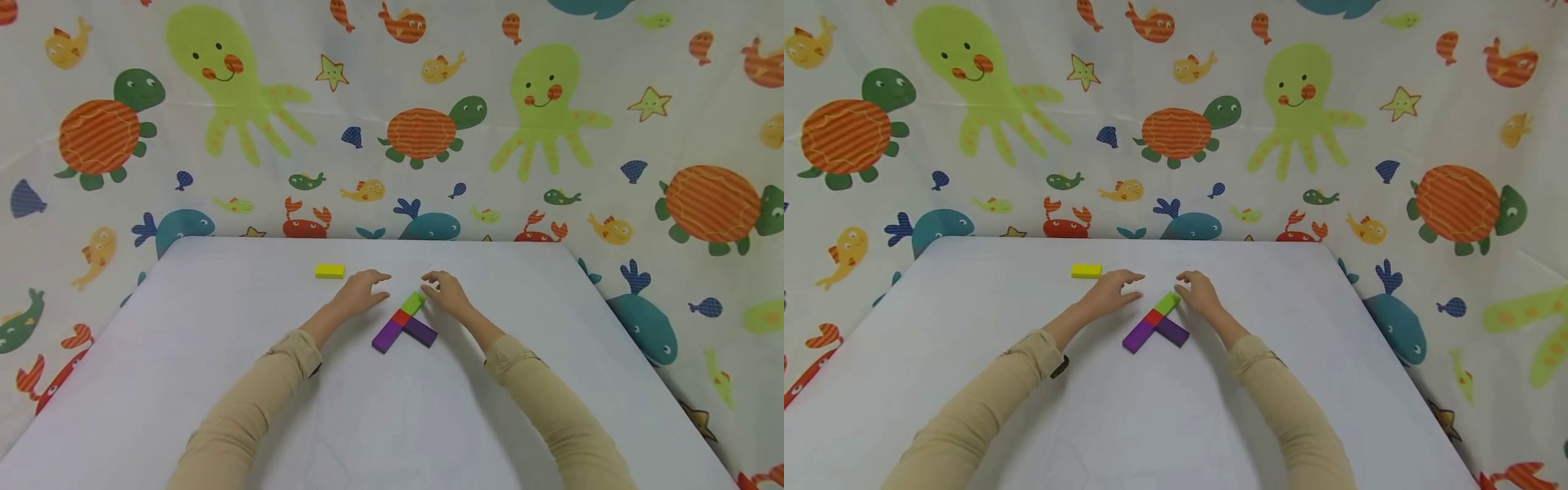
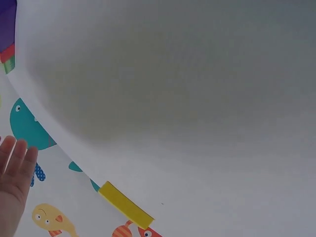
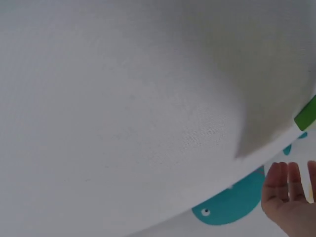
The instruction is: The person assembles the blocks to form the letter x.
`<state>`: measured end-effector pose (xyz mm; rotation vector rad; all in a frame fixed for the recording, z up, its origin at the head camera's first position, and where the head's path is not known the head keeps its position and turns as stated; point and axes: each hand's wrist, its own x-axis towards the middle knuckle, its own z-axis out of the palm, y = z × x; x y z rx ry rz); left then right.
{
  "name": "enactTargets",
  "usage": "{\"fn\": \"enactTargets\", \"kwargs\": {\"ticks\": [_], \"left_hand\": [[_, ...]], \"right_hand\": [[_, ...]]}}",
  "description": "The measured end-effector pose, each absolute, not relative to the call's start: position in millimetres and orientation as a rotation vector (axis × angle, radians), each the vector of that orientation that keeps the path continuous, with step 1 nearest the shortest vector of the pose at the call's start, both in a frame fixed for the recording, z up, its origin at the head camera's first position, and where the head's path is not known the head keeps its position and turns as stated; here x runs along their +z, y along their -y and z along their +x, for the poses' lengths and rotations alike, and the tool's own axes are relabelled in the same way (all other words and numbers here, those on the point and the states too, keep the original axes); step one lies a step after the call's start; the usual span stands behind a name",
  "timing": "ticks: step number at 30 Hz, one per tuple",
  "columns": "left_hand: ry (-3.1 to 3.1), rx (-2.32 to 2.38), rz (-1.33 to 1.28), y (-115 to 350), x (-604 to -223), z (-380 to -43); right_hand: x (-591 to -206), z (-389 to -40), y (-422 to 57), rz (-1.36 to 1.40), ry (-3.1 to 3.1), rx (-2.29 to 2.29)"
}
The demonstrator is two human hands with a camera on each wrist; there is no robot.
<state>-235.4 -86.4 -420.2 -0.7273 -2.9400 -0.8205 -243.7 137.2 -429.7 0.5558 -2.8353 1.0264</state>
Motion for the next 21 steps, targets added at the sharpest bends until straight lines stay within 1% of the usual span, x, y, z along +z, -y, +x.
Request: {"fn": "enactTargets", "kwargs": {"ticks": [6, 11, 21], "left_hand": [[2.956, -0.804, -0.669, 94.3, -420.1, -238.7], [2.987, -0.789, -0.614, 100.8, -418.0, -234.4], [3.000, -0.705, -0.558, 112.6, -416.2, -223.2]], "right_hand": [[-427.0, -234.6, -140.4, 0.715, 2.872, 0.853], [-424.8, -225.4, -145.7, 0.873, 2.847, 0.753], [-418.5, -205.6, -155.3, 1.060, 2.913, 0.550]]}}
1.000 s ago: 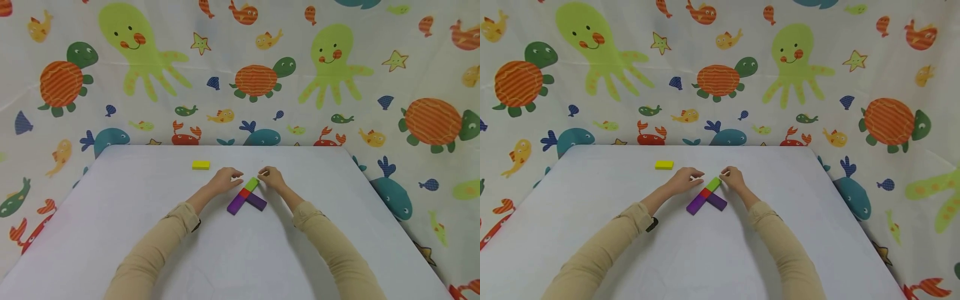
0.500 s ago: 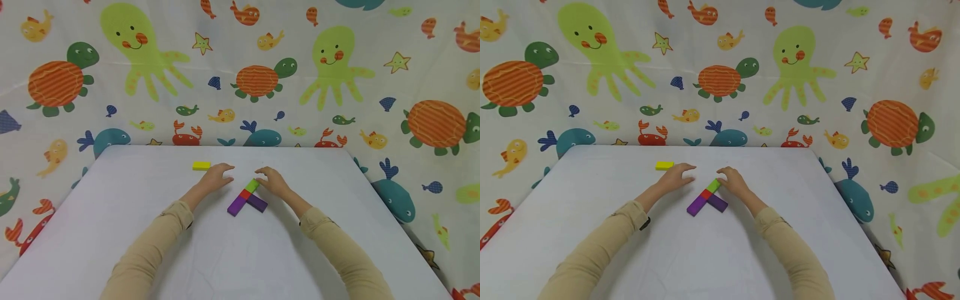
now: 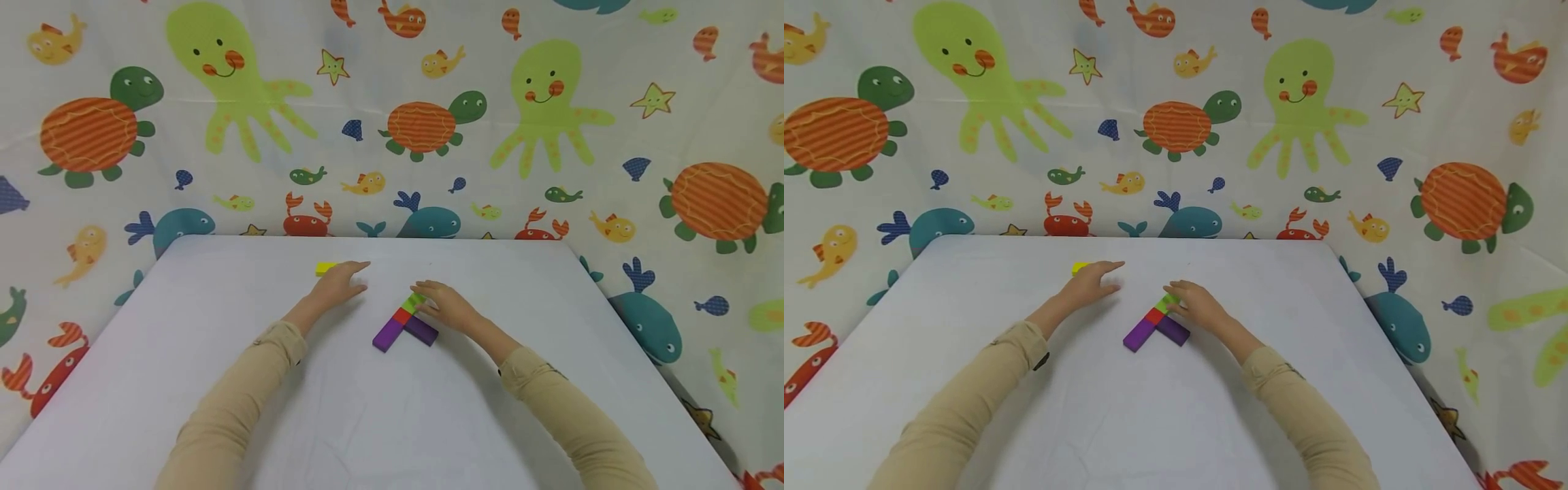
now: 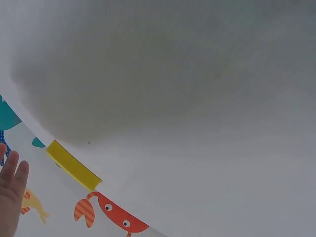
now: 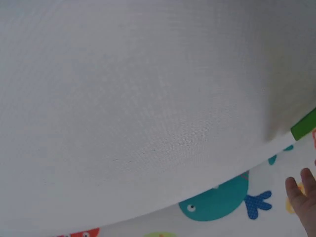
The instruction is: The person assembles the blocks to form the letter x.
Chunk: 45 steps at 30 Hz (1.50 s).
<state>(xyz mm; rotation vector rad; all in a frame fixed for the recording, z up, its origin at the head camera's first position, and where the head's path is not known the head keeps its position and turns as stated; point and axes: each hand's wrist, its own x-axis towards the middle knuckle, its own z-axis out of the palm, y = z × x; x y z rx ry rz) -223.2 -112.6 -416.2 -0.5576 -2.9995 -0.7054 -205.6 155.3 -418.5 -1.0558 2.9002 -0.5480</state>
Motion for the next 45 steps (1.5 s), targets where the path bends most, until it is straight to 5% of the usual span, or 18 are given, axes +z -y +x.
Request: {"fn": "enactTargets", "kwargs": {"ticks": [22, 45], "left_hand": [[3.031, -0.489, -0.484, 141.2, -428.6, -234.3], [3.157, -0.429, -0.452, 171.9, -434.0, -249.4]], "right_hand": [[-425.6, -195.7, -162.5, -1.442, -2.731, -0.317], [-430.8, -198.3, -155.6, -1.507, -2.716, -0.153]]}}
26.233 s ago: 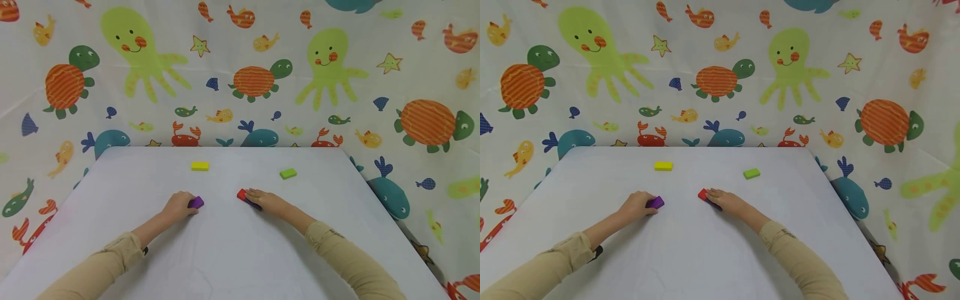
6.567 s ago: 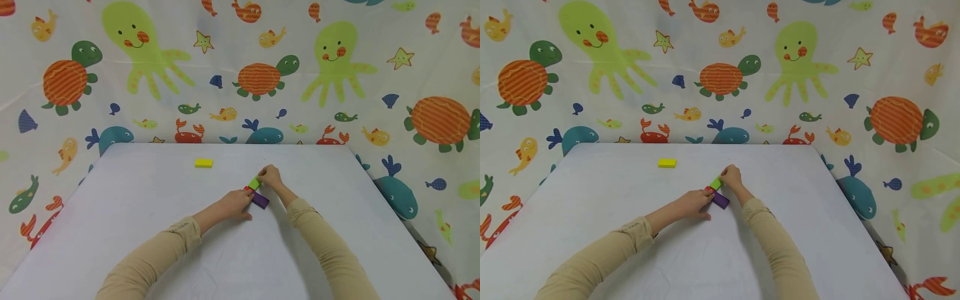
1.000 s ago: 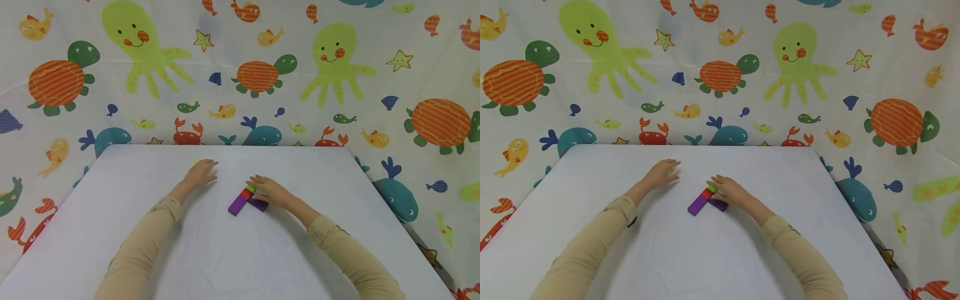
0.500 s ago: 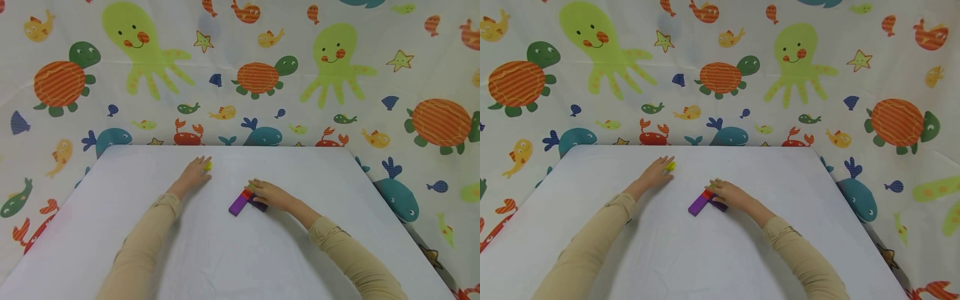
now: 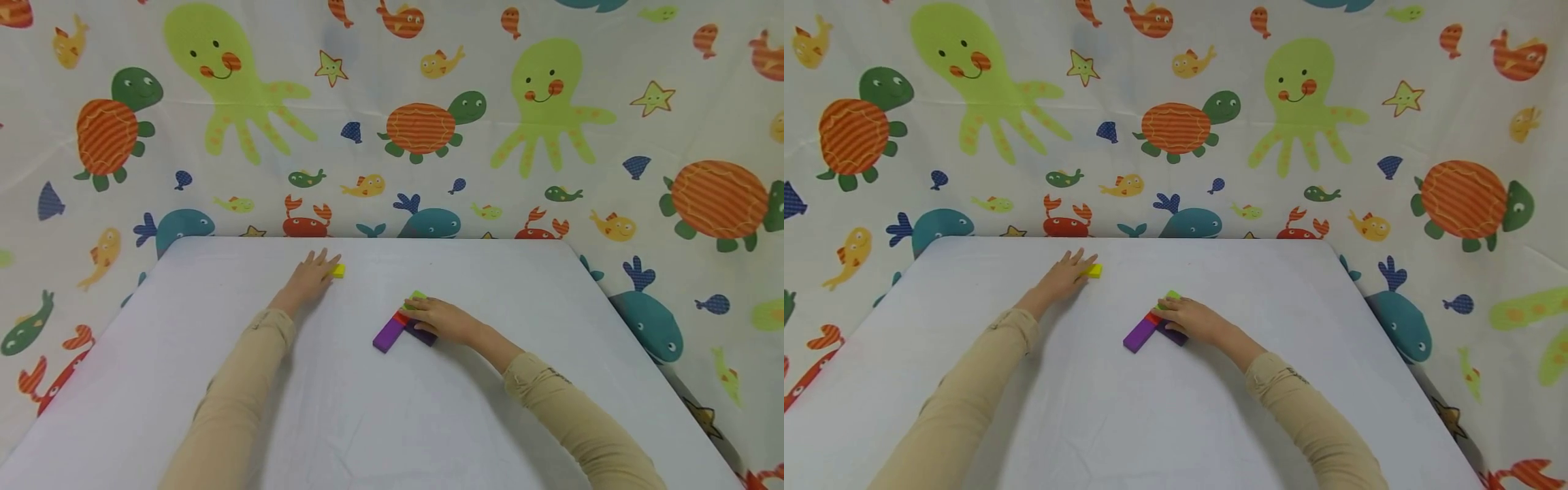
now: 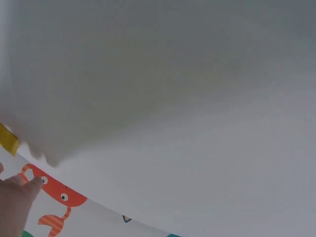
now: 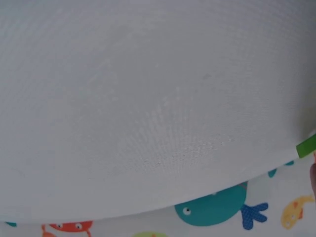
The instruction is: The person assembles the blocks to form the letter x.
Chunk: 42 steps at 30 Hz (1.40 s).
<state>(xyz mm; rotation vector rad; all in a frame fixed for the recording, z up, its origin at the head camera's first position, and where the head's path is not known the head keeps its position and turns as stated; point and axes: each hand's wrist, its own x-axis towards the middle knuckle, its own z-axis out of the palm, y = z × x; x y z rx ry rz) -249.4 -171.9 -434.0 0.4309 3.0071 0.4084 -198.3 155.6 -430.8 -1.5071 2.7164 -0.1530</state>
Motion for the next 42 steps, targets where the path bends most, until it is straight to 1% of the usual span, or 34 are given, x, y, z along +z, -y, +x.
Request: {"fn": "enactTargets", "kwargs": {"ticks": [8, 12, 16, 23, 30, 37, 42], "left_hand": [[-2.991, 0.484, 0.497, 169.0, -434.9, -254.3], [-3.014, 0.444, 0.495, 163.6, -434.0, -257.2], [-3.067, 0.400, 0.482, 158.9, -432.5, -258.4], [-3.124, 0.442, 0.418, 154.1, -433.5, -260.9], [-3.121, 0.443, 0.459, 152.7, -434.6, -263.2], [-3.129, 0.433, 0.399, 153.0, -428.2, -258.7], [-3.108, 0.414, 0.345, 153.0, -425.0, -261.8]], "right_hand": [[-428.5, -197.8, -153.4, -1.513, -2.701, -0.156], [-428.5, -198.2, -153.5, -1.506, -2.721, -0.131], [-427.8, -198.7, -153.5, -1.563, -2.743, -0.085], [-426.9, -198.6, -152.6, -1.599, -2.743, -0.109], [-429.4, -197.5, -151.5, -1.629, -2.772, -0.051], [-427.6, -196.8, -148.0, -1.551, -2.751, -0.097], [-428.3, -199.1, -148.0, -1.569, -2.738, -0.137]]}}
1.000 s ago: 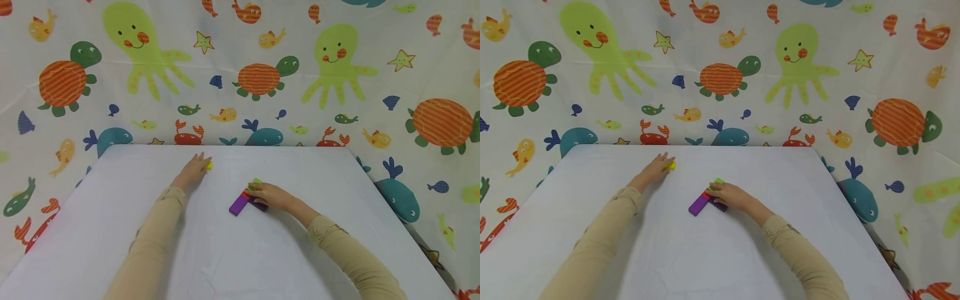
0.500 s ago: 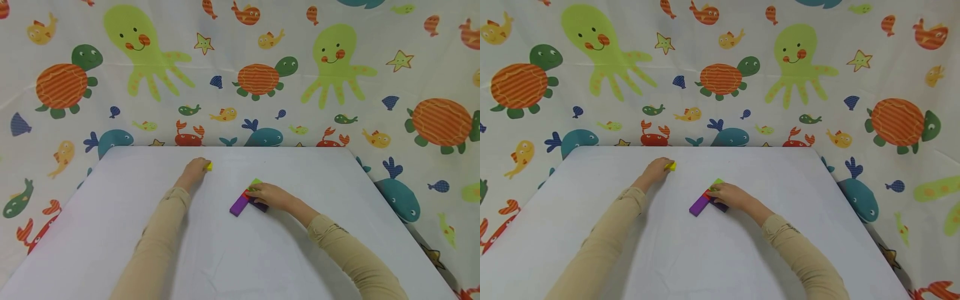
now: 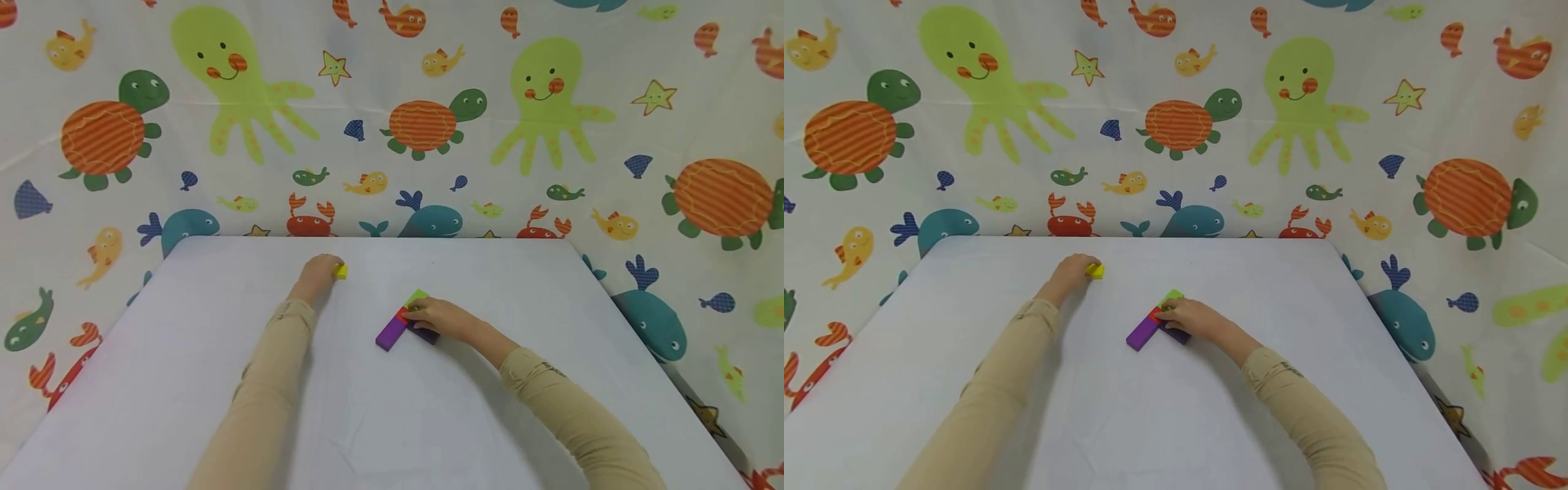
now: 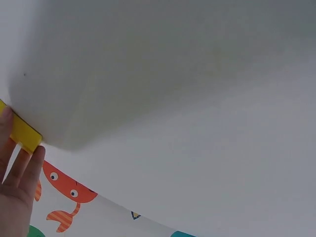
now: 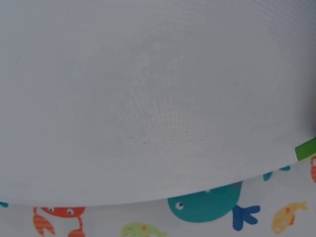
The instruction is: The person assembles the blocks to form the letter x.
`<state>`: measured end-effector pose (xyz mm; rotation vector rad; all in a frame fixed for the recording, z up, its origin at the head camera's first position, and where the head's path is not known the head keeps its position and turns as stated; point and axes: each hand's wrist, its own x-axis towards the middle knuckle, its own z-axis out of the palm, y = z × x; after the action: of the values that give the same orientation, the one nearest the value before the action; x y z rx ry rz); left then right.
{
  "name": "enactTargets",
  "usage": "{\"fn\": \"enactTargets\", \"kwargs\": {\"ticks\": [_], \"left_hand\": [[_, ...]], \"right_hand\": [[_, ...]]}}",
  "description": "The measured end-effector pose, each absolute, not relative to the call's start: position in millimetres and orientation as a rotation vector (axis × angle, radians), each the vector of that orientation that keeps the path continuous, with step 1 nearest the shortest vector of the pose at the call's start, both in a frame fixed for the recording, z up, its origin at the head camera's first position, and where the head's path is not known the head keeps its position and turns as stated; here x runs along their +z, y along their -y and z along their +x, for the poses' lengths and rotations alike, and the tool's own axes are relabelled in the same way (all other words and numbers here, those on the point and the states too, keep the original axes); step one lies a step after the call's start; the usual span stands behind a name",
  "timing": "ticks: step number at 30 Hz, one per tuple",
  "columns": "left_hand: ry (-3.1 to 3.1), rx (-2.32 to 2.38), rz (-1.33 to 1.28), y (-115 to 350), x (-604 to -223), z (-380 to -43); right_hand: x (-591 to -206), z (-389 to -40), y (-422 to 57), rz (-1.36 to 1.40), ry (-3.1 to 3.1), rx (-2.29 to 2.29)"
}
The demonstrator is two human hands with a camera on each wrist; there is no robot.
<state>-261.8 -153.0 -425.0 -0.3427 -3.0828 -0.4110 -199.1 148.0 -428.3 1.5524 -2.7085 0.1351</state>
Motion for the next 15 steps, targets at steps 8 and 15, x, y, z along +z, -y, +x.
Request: {"fn": "enactTargets", "kwargs": {"ticks": [8, 15], "left_hand": [[3.150, -0.413, -0.349, 150.0, -420.5, -260.4], [3.182, -0.319, -0.387, 157.6, -410.6, -256.6]], "right_hand": [[-432.1, -201.6, -150.0, 1.543, 2.729, 0.221], [-428.7, -204.2, -148.5, 1.575, 2.707, 0.226]]}}
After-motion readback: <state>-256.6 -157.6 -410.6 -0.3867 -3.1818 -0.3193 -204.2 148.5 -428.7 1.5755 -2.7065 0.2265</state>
